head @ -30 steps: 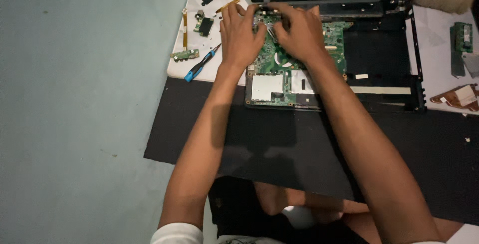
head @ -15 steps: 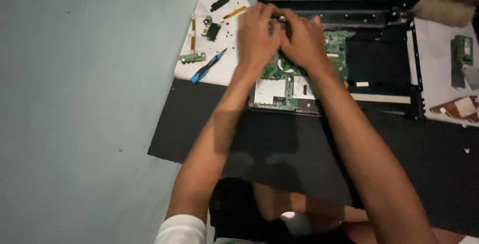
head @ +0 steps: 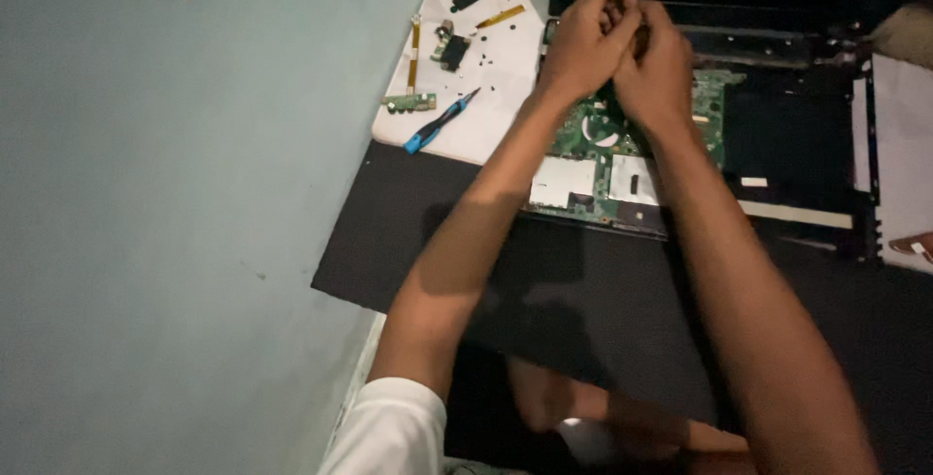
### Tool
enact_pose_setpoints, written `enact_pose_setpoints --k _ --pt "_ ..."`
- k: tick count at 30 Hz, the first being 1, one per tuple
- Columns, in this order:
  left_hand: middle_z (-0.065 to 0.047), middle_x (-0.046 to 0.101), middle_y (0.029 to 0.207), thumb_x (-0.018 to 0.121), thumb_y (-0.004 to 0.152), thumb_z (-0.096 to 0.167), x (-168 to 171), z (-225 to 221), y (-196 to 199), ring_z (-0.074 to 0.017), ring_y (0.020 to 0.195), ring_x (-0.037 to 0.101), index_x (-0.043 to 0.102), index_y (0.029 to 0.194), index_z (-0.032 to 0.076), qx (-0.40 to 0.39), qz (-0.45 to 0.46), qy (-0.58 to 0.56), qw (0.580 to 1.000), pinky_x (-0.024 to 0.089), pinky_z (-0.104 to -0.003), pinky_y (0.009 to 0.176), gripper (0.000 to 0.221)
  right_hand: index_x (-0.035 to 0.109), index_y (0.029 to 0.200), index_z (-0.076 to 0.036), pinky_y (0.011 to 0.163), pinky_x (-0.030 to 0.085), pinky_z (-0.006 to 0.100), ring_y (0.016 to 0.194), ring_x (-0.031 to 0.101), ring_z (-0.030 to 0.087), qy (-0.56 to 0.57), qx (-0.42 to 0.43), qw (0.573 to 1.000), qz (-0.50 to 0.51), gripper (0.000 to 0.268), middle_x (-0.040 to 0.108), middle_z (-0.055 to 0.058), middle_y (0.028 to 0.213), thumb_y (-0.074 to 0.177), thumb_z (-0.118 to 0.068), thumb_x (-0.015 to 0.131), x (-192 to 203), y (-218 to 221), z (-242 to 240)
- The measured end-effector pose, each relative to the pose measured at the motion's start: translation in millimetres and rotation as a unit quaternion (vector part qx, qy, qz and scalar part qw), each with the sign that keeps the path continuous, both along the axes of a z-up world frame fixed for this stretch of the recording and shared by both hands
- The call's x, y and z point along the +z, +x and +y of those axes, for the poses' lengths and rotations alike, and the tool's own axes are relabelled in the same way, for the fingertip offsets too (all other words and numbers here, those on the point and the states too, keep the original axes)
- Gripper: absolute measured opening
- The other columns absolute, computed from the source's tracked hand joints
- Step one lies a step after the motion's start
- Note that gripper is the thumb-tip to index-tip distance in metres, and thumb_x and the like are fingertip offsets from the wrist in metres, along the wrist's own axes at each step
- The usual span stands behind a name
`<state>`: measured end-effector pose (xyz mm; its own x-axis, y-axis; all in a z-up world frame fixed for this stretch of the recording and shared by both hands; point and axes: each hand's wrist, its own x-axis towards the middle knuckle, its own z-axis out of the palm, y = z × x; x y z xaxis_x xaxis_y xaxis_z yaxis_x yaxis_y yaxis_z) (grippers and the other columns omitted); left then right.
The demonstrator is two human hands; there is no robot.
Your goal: The person positions a motherboard inside a laptop chassis, connects internal ribbon cables by hand, and uses a screwdriver to secure the components.
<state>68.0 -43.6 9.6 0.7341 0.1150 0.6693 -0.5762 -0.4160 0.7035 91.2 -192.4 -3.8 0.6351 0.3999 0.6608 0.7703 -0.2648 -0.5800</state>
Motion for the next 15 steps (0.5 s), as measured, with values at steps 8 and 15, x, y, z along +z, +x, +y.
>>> enact_pose_setpoints --k 8,15 --pt "0.0 0.064 0.089 0.064 0.108 0.022 1.6 1.6 -3.6 -0.0151 0.076 0.064 0.057 0.103 0.021 0.007 0.004 0.0 1.0 0.053 -0.034 0.074 0.009 0.071 0.141 -0.001 0.072 0.049 0.047 0.091 0.075 0.031 -0.009 0.008 1.0 0.009 0.021 0.082 0.02 0.111 0.125 -0.013 0.066 15.9 -18.9 -0.3" --pt "0.006 0.067 0.08 0.066 0.105 0.029 -3.0 2.5 -0.5 -0.0121 0.068 0.066 0.06 0.101 0.027 0.033 0.009 -0.008 0.999 0.052 -0.035 0.069 0.008 0.072 0.144 -0.003 0.073 0.051 0.049 0.089 0.077 0.035 -0.033 -0.017 0.999 0.008 0.027 0.081 0.019 0.103 0.12 -0.013 0.063 12.8 -17.6 -1.9"
